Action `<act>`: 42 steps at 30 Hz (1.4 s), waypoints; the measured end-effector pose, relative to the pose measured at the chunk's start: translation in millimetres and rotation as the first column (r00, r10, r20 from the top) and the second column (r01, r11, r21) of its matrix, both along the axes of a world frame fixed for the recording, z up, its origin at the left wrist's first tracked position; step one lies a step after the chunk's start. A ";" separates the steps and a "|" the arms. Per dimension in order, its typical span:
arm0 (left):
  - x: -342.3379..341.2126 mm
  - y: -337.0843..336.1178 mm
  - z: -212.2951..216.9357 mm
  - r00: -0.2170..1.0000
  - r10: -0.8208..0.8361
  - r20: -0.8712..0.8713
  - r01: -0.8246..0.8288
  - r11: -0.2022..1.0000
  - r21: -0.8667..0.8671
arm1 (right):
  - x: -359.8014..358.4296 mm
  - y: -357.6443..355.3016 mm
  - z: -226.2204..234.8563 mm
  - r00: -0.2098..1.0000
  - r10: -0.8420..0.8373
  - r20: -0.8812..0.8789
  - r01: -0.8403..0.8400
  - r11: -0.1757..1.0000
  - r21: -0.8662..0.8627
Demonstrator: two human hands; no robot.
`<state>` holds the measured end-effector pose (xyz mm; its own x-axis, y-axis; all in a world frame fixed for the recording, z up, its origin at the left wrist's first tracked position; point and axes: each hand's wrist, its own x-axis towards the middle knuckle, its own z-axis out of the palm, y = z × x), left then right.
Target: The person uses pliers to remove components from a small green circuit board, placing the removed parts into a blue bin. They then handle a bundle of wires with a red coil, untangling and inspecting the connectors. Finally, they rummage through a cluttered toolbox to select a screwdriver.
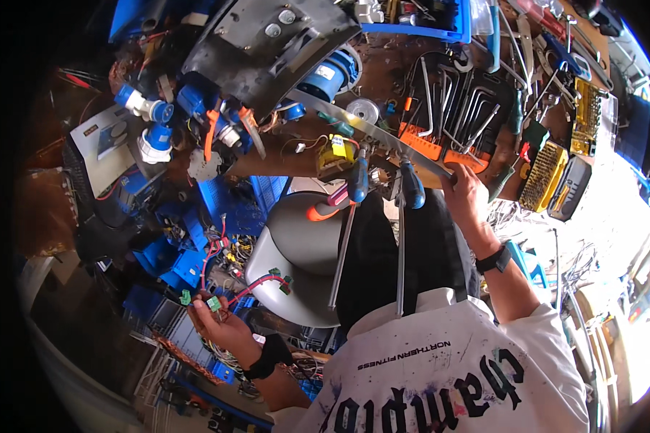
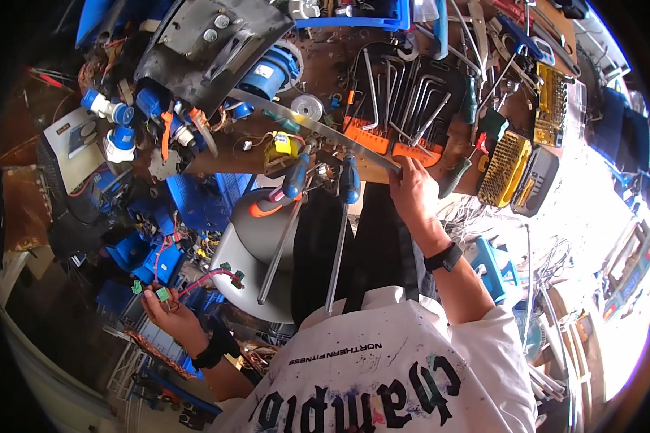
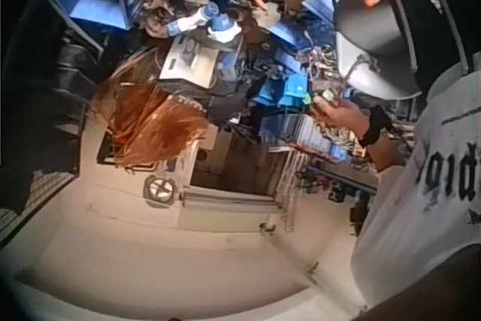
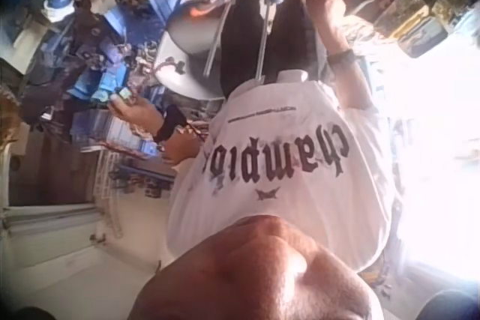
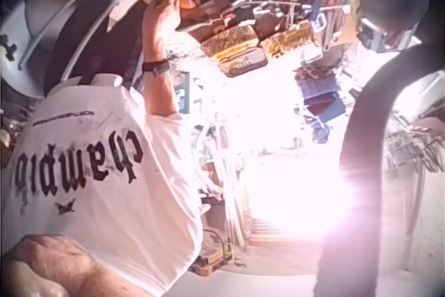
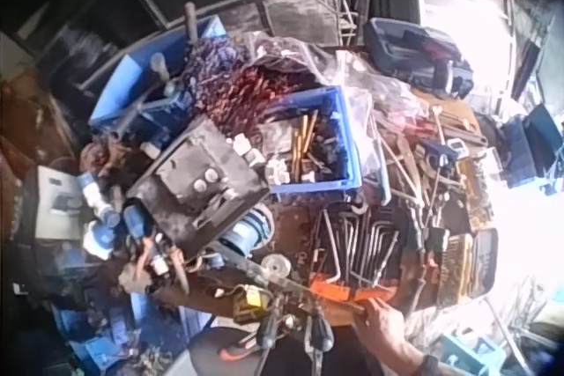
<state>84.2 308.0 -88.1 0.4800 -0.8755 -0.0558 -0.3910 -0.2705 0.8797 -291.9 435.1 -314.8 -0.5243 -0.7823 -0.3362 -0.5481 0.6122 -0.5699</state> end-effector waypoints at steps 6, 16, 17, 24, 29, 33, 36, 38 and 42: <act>26.3 11.5 -12.4 0.998 0.044 -0.054 -0.046 0.999 -0.024 | 3.4 -3.8 -13.9 0.998 0.051 -0.030 -0.048 0.995 0.083; 40.8 15.6 -19.2 0.999 0.023 -0.048 -0.021 0.999 0.033 | -0.4 -9.5 -1.8 0.999 -0.008 -0.034 0.008 1.000 -0.018; 40.2 15.4 -19.9 0.999 0.024 -0.039 -0.022 0.999 0.041 | -0.4 -9.6 -1.0 0.999 -0.007 -0.033 0.005 0.999 -0.041; 27.3 8.3 -22.3 0.998 0.033 -0.057 -0.031 0.998 0.047 | -7.0 -9.6 12.1 0.999 0.037 -0.036 -0.041 0.993 -0.113; 16.2 5.0 -18.0 0.999 0.045 -0.025 -0.043 0.996 0.080 | -15.1 -7.5 27.5 0.998 0.061 0.000 -0.061 0.992 -0.109; 11.2 4.7 -16.1 0.997 0.072 0.023 -0.073 0.992 0.099 | -15.4 -6.3 43.6 0.996 0.076 0.055 -0.069 0.991 -0.113; 3.8 -1.0 -14.1 0.997 0.053 0.055 -0.059 0.993 0.106 | -18.2 -6.5 49.4 0.995 0.058 0.084 -0.047 0.992 -0.119; -12.4 -4.2 -13.4 0.995 0.086 0.050 -0.090 0.992 0.085 | -21.9 -10.4 55.8 0.995 0.061 0.082 -0.053 0.993 -0.104; -0.6 -1.0 -13.1 0.999 0.027 0.045 -0.031 0.995 0.098 | -33.1 -17.9 72.3 0.993 0.073 0.091 -0.069 0.997 -0.046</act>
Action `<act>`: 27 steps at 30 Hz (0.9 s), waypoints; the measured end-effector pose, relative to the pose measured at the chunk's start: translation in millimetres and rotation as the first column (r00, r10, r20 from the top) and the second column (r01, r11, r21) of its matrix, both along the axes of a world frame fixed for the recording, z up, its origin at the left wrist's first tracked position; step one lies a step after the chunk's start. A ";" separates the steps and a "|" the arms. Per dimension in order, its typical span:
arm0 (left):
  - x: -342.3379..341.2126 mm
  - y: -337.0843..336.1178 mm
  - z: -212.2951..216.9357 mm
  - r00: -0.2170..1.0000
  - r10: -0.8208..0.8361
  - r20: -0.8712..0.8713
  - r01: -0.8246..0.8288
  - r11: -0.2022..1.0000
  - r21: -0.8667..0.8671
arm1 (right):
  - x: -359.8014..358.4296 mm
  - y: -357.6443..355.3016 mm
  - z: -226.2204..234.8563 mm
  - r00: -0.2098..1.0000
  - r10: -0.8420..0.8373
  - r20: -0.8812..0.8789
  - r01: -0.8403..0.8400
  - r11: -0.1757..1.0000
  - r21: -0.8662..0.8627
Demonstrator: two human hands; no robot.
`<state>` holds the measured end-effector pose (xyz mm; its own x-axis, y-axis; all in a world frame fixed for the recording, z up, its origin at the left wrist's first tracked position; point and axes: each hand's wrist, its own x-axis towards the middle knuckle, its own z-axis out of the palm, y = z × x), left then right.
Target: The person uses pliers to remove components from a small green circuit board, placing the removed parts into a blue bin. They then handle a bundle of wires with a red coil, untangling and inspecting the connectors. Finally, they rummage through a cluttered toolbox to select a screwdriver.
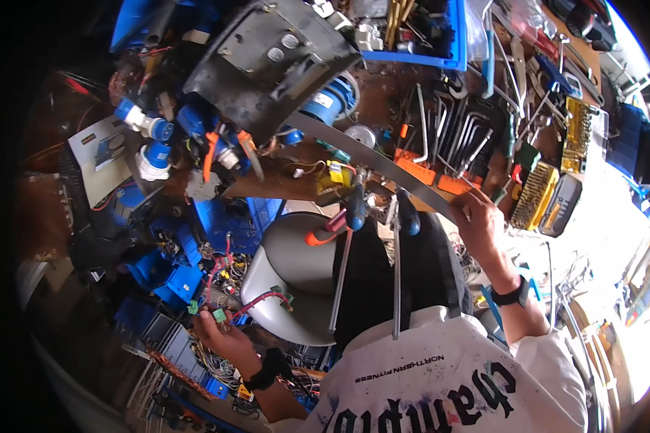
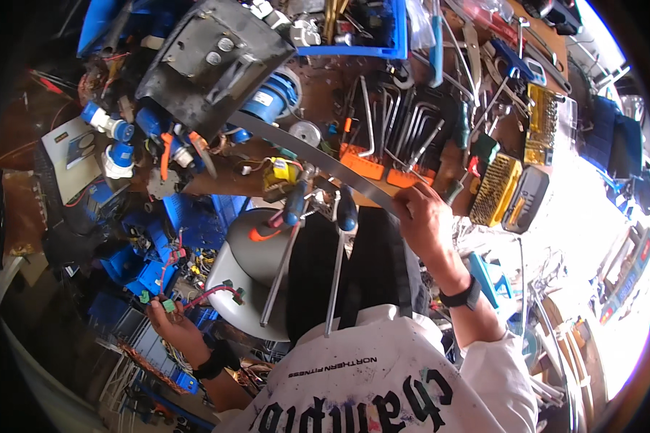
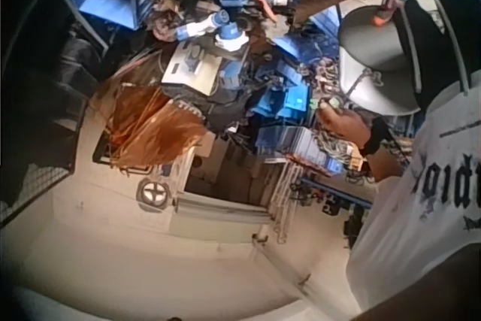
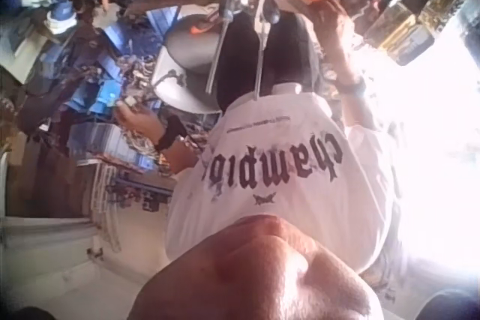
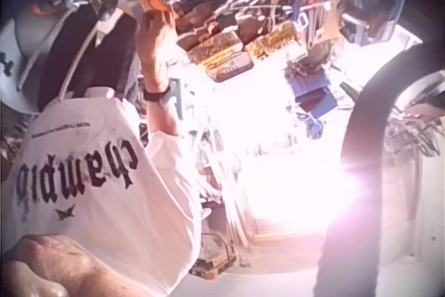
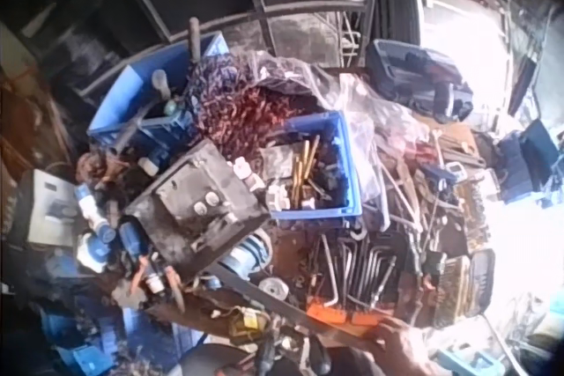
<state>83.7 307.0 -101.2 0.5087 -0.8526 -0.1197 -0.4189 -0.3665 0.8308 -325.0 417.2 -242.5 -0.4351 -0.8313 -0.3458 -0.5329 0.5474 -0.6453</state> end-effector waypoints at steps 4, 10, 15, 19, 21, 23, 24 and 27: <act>-5.9 -2.8 0.3 0.997 -0.069 0.037 0.069 0.998 -0.005 | -9.6 -6.9 12.1 0.997 0.049 0.065 -0.053 0.996 0.075; -7.3 -5.2 0.6 0.998 -0.057 -0.001 0.057 0.998 -0.010 | -18.2 -5.2 -34.9 0.999 0.043 0.012 -0.043 0.999 0.026; 7.4 -3.3 2.1 0.979 -0.138 -0.152 0.136 0.990 -0.021 | -17.2 -9.0 -51.7 0.995 0.064 -0.074 -0.059 0.996 0.068; 11.0 1.7 -3.4 0.996 -0.070 -0.050 0.067 0.996 -0.062 | -15.7 -31.9 -33.9 0.990 0.038 -0.135 -0.038 0.999 0.002; 28.1 4.7 -8.8 0.991 -0.074 -0.112 0.067 0.996 -0.065 | -15.1 -58.4 -15.8 0.999 -0.009 -0.045 0.005 0.996 -0.085; 31.5 5.8 -10.6 0.991 -0.073 -0.115 0.066 0.996 -0.065 | -9.7 -100.0 7.7 0.972 -0.028 0.234 0.038 0.999 -0.038; 30.9 5.4 -10.9 0.989 -0.057 -0.136 0.049 0.997 -0.061 | -3.8 -120.4 8.2 0.916 -0.067 0.396 0.075 0.997 -0.007; 38.3 6.9 -9.8 0.992 -0.055 -0.115 0.050 0.997 -0.054 | 17.2 -179.0 -41.6 0.754 -0.010 0.656 0.152 0.975 -0.160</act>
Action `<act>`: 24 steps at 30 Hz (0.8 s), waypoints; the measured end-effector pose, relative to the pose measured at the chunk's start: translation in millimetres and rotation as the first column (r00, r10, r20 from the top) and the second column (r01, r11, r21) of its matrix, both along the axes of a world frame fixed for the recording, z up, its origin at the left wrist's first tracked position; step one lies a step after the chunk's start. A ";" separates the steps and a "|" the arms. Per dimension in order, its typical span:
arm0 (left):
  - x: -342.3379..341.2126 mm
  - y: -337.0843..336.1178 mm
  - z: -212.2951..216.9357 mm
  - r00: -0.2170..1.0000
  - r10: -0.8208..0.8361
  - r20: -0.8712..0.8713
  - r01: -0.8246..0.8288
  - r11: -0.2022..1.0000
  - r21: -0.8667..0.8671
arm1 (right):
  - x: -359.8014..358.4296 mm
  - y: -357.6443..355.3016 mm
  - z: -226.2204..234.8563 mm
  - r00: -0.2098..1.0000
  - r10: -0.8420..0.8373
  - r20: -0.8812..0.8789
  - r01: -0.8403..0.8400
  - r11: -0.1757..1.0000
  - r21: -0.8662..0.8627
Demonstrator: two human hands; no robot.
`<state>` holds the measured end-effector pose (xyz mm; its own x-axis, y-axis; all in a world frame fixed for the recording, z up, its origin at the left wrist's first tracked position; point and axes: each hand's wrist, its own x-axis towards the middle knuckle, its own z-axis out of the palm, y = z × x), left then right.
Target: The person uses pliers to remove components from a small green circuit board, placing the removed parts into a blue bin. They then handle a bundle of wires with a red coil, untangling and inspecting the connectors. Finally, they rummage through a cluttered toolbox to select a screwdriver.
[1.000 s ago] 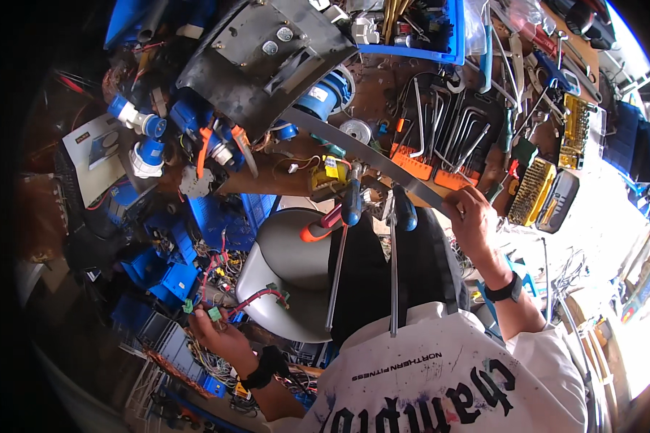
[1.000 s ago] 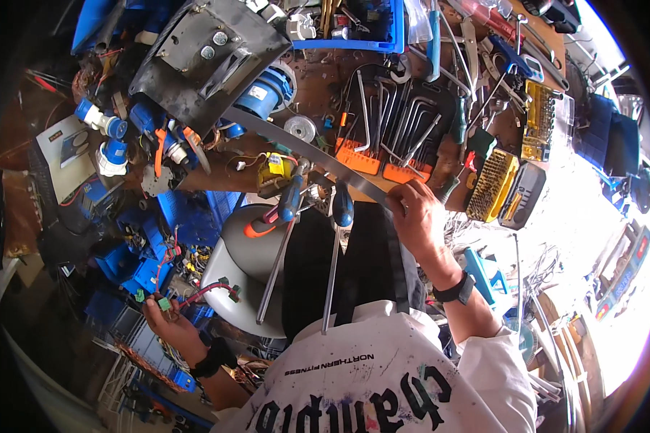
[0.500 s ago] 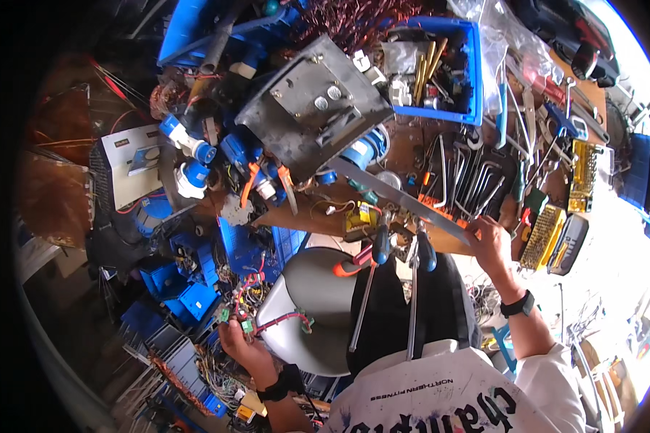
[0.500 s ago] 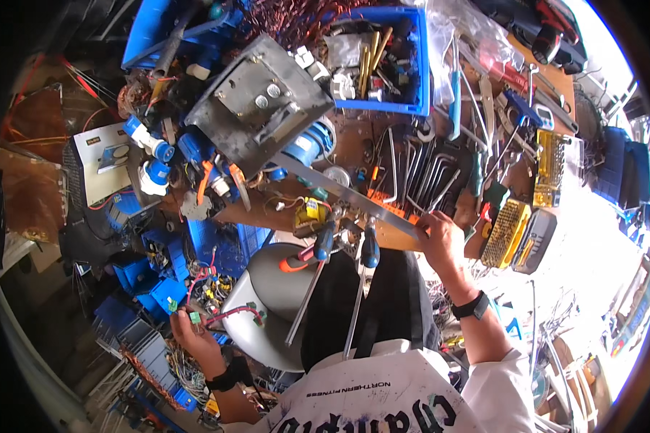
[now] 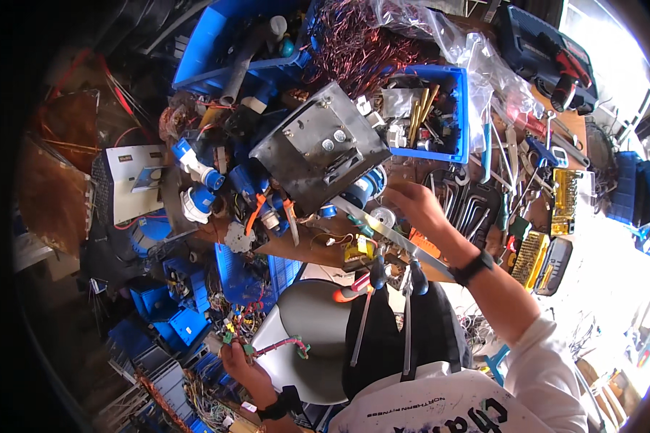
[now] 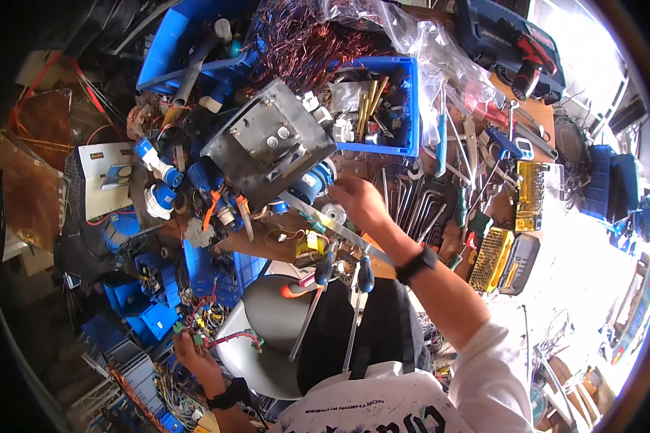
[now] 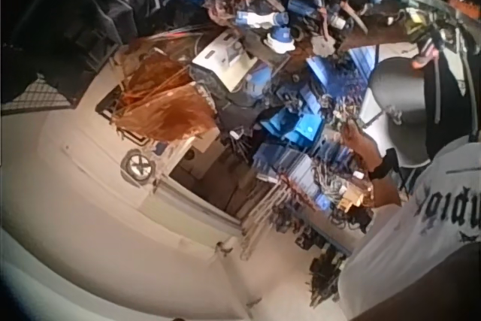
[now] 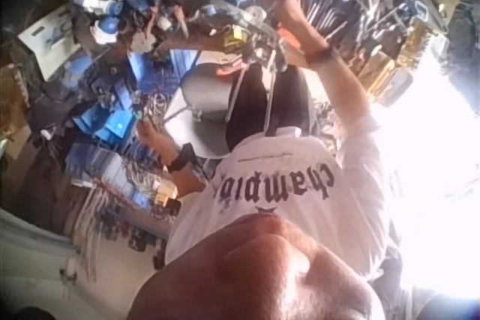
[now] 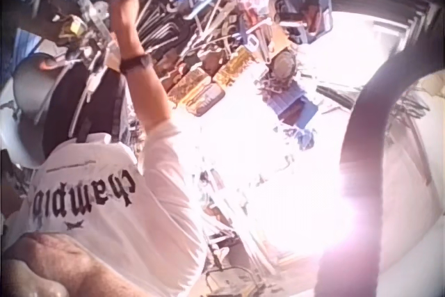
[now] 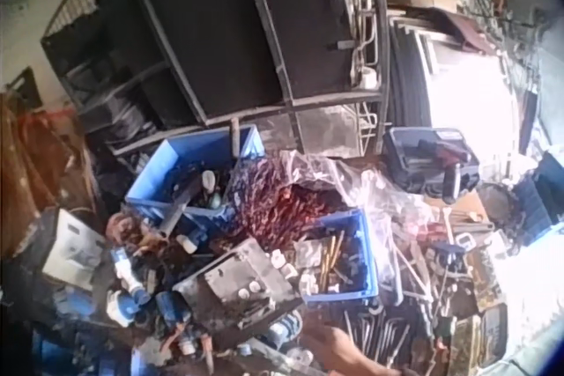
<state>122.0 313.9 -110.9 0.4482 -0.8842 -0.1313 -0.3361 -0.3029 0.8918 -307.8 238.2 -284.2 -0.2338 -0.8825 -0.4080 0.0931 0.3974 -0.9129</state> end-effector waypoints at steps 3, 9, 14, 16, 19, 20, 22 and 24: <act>-1.5 6.9 6.4 0.997 0.014 -0.074 -0.014 1.000 -0.002 | 14.7 -45.3 11.7 0.960 -0.069 0.273 -0.010 0.961 0.277; 24.3 23.3 -1.9 0.971 -0.056 0.234 0.055 0.998 0.013 | 31.7 -72.6 4.7 0.919 -0.151 0.363 0.007 0.929 0.370; 16.4 25.8 -1.7 0.857 -0.150 0.493 0.215 0.974 -0.077 | 39.7 -80.1 4.5 0.893 -0.225 0.389 0.066 0.922 0.383; 2.2 19.4 8.3 0.989 0.104 0.103 -0.103 0.995 -0.014 | 44.3 -76.2 25.9 0.866 -0.282 0.412 0.116 0.916 0.384; 24.8 29.0 3.5 0.931 -0.100 0.352 0.070 0.993 0.098 | 42.0 -74.2 31.3 0.864 -0.262 0.431 0.082 0.916 0.393; 22.4 28.4 4.6 0.922 -0.108 0.371 0.076 0.992 0.101 | 41.5 -72.0 35.3 0.858 -0.262 0.443 0.078 0.917 0.392; 10.9 21.8 0.6 0.971 0.055 0.231 -0.054 0.998 -0.009 | 37.1 -65.9 45.5 0.843 -0.268 0.466 0.074 0.917 0.393; 46.4 33.3 -11.2 0.884 -0.144 0.446 0.137 0.989 0.048 | 24.4 -59.2 48.3 0.842 -0.192 0.504 0.060 0.962 0.266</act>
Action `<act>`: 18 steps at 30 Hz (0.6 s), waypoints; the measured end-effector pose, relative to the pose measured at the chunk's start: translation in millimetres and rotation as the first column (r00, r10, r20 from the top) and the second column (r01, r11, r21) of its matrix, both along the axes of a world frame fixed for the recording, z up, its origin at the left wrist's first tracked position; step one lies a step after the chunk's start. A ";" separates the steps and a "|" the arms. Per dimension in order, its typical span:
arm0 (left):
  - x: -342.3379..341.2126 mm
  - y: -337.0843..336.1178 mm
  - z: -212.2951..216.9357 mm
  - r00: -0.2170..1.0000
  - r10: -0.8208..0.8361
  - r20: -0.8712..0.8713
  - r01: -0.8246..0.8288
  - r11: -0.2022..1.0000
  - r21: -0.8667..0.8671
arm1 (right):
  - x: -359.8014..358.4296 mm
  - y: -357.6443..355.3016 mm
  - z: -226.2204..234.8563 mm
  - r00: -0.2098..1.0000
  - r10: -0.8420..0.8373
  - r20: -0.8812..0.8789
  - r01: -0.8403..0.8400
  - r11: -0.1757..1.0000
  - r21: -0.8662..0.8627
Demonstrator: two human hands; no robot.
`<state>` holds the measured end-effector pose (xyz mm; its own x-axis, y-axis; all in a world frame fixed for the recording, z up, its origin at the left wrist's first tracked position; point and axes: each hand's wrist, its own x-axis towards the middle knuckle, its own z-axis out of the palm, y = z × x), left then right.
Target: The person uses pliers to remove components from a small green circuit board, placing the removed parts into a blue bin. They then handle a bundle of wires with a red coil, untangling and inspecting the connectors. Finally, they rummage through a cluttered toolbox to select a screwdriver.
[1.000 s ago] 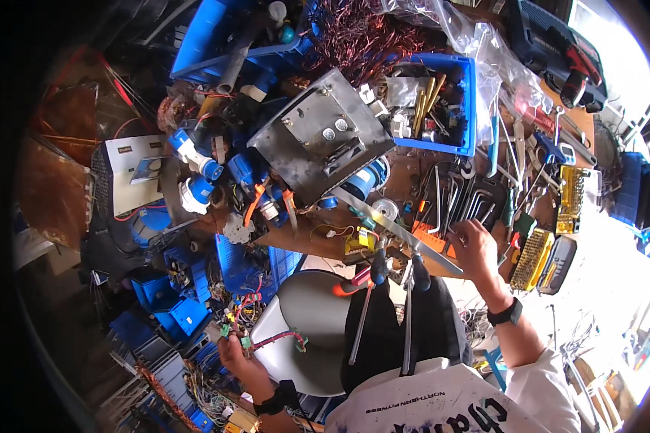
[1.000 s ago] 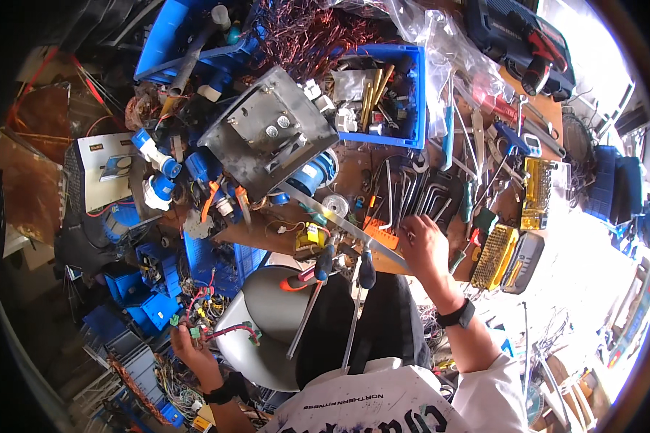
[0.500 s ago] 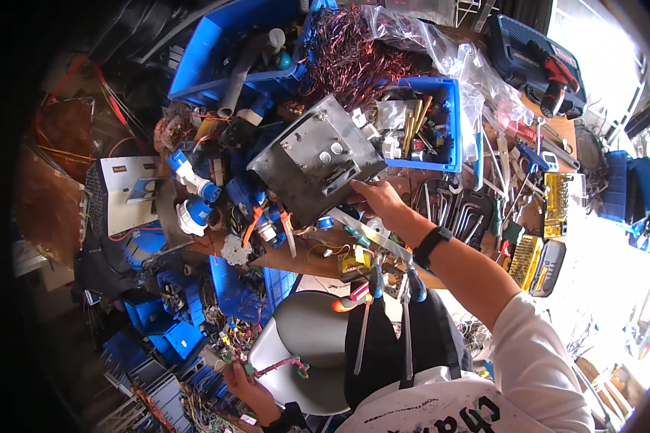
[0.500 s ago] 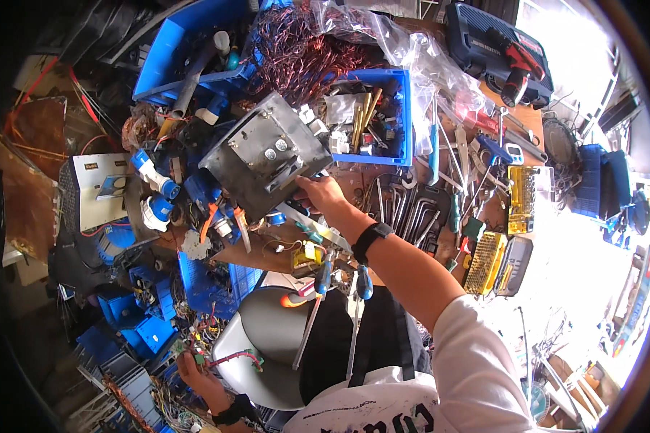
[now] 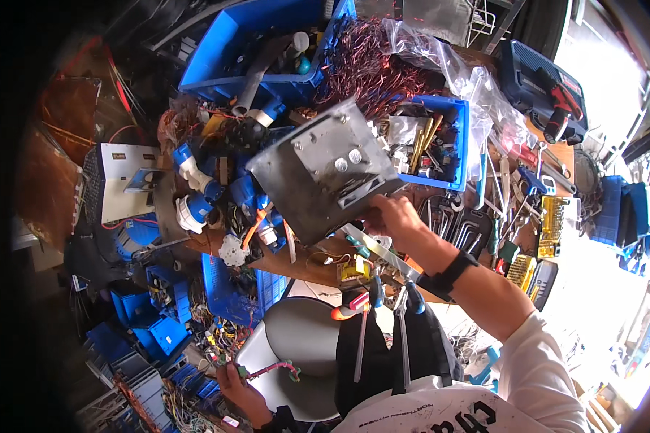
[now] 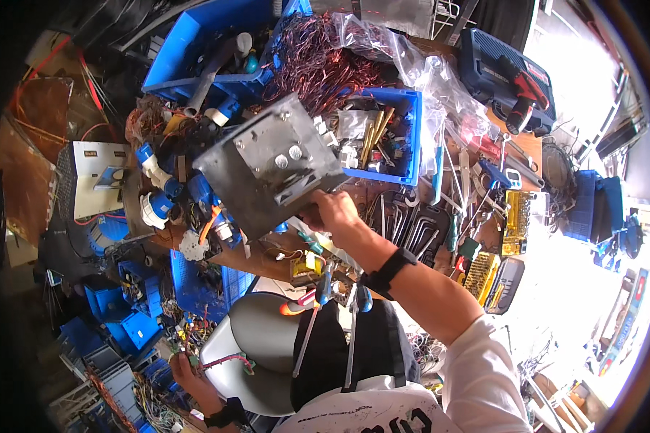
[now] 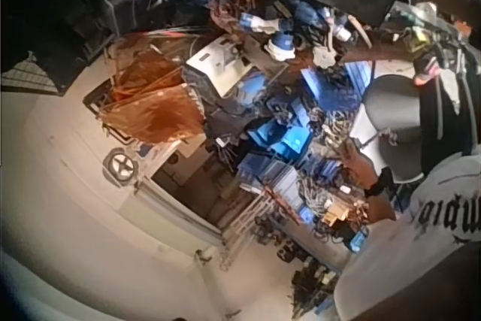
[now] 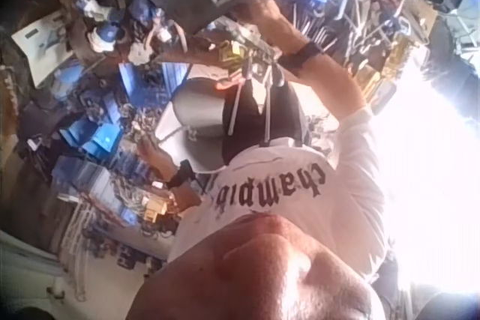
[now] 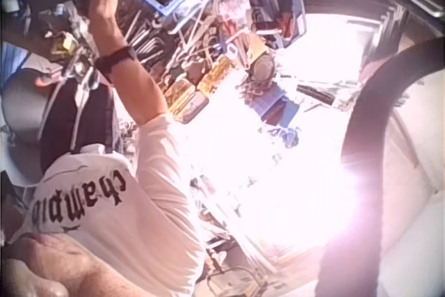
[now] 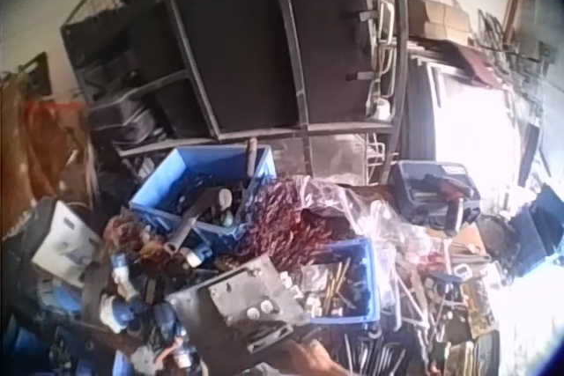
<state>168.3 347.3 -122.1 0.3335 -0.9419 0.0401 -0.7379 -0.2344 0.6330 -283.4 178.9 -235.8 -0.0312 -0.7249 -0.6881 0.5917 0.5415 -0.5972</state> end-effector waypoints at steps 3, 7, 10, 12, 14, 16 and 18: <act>7.4 5.6 -3.7 0.995 0.041 -0.089 -0.034 0.997 0.076 | -16.2 -0.7 28.5 0.991 -0.101 0.088 0.098 0.994 0.038; -14.5 -3.5 9.2 0.964 0.161 -0.210 -0.147 0.986 0.080 | -66.9 -17.0 53.6 0.986 -0.152 0.064 0.153 0.988 -0.015; -23.3 -7.2 8.8 0.990 -0.049 0.132 0.054 0.998 -0.037 | -119.3 -39.2 58.5 0.989 -0.149 -0.006 0.148 0.986 -0.082; -34.5 -9.4 9.6 0.957 0.220 -0.188 -0.226 0.974 -0.014 | -148.0 -53.4 61.0 0.991 -0.129 -0.015 0.126 0.983 -0.136; -35.9 -10.1 11.1 0.889 0.325 -0.324 -0.332 0.943 0.035 | -173.9 -69.0 50.9 0.982 -0.191 0.017 0.191 0.972 -0.136; -33.6 -11.8 13.3 0.910 0.290 -0.295 -0.288 0.956 0.051 | -196.2 -80.6 38.4 0.981 -0.180 0.074 0.189 0.972 -0.141; -32.1 -9.0 13.4 0.885 0.315 -0.342 -0.321 0.946 0.040 | -207.6 -94.9 27.1 0.976 -0.166 0.137 0.182 0.977 -0.114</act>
